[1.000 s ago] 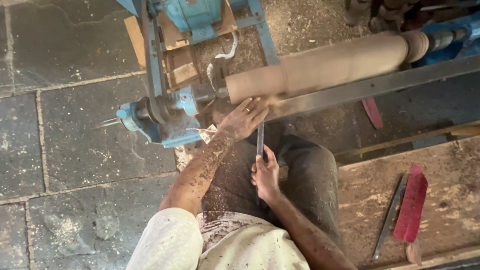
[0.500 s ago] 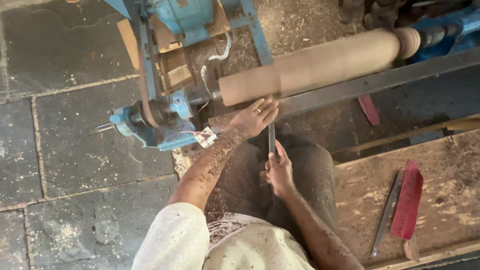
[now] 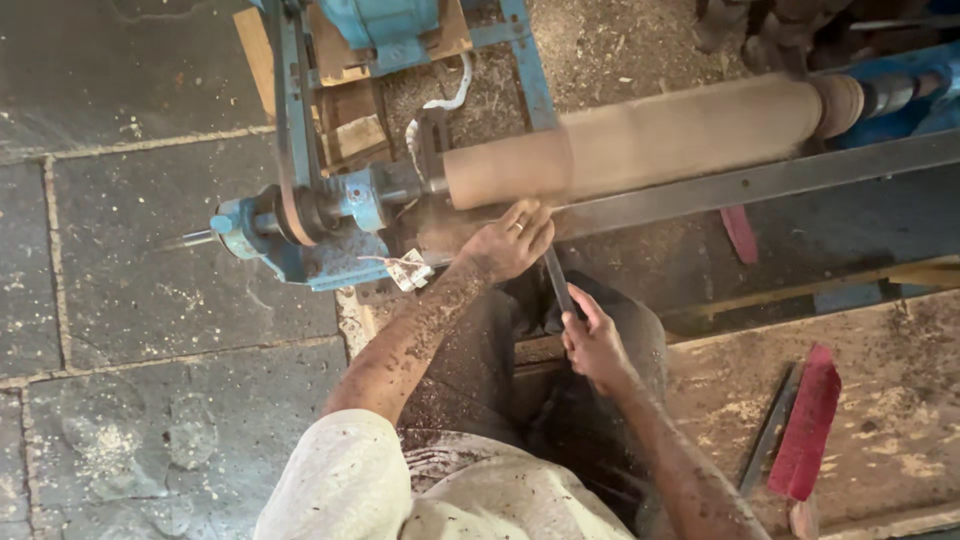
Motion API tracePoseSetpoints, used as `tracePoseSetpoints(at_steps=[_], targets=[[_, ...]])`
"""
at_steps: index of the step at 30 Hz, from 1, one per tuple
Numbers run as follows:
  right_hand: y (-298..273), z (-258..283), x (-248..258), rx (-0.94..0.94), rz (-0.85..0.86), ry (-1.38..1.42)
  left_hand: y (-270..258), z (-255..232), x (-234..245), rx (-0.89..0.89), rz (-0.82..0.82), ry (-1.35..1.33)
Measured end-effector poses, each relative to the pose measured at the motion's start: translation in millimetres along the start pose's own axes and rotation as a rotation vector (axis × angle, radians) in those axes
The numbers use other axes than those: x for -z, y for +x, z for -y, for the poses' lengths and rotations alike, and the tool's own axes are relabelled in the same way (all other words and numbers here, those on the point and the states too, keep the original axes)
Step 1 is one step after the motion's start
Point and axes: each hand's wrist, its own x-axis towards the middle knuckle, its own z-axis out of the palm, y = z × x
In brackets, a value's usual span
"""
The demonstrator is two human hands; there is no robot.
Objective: The person uses a chisel to shape a cylindrical piece of wood mounted on a lathe. They carve decorative grooves and contours into the spinning wood, creating a turned wooden object.
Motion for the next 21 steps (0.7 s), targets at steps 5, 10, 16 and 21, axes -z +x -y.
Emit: tracePoseSetpoints(at_steps=[5,10,16,21], targets=[[-0.4,15.3,12.7,-0.051,0.048,-0.036,-2.6,-0.6,-0.2,0.026,-0.021,0.025],[7.2,25.9,25.8,-0.064,0.080,-0.127,-4.0,-1.2,-3.5,0.030,-0.038,0.080],[3.3,49.6,31.6,-0.098,0.067,-0.261,-7.8,-6.9,-10.3,0.077,-0.040,0.087],[9.1,64.8,40.8,-0.089,0.111,-0.359,-8.8,-7.6,-11.8,0.105,-0.036,0.114]])
